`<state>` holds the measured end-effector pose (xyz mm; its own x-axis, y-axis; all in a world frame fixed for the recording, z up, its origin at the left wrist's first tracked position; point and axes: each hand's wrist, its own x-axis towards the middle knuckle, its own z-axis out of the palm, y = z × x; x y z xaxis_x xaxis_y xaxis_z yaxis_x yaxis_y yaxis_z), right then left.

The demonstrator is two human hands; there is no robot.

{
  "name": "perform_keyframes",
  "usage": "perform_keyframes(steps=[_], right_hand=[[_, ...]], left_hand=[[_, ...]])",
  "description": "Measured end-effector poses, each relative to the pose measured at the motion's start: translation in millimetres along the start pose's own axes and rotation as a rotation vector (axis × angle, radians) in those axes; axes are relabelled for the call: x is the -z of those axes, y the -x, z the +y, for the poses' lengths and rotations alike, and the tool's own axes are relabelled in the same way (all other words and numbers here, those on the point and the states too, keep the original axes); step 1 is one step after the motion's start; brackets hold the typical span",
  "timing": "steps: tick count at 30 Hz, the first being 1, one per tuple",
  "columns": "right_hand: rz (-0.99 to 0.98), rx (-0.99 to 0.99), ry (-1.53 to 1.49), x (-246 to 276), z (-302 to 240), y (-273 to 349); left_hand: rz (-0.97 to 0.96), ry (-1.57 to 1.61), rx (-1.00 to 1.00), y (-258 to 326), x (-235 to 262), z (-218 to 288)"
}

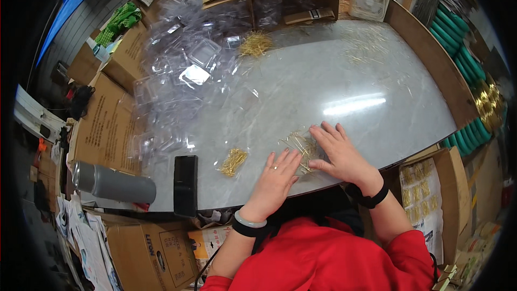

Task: Sorting small metal pins into plastic trays and placing the trays in a box.

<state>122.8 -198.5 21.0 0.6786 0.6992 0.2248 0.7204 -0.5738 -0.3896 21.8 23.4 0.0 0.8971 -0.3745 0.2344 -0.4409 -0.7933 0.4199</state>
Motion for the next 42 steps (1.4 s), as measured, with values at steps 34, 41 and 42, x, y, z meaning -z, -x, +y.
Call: perform_keyframes(steps=[34,41,42], right_hand=[[0.091,0.103,-0.128,10,-16,18],[0.255,0.030,-0.095,-29,-34,12],[0.300,0.044,-0.088,-30,-38,11]], left_hand=[[0.203,0.175,0.117,-9,-11,14],[0.187,0.379,0.154,-6,3,18],[0.210,0.346,0.164,-4,6,19]])
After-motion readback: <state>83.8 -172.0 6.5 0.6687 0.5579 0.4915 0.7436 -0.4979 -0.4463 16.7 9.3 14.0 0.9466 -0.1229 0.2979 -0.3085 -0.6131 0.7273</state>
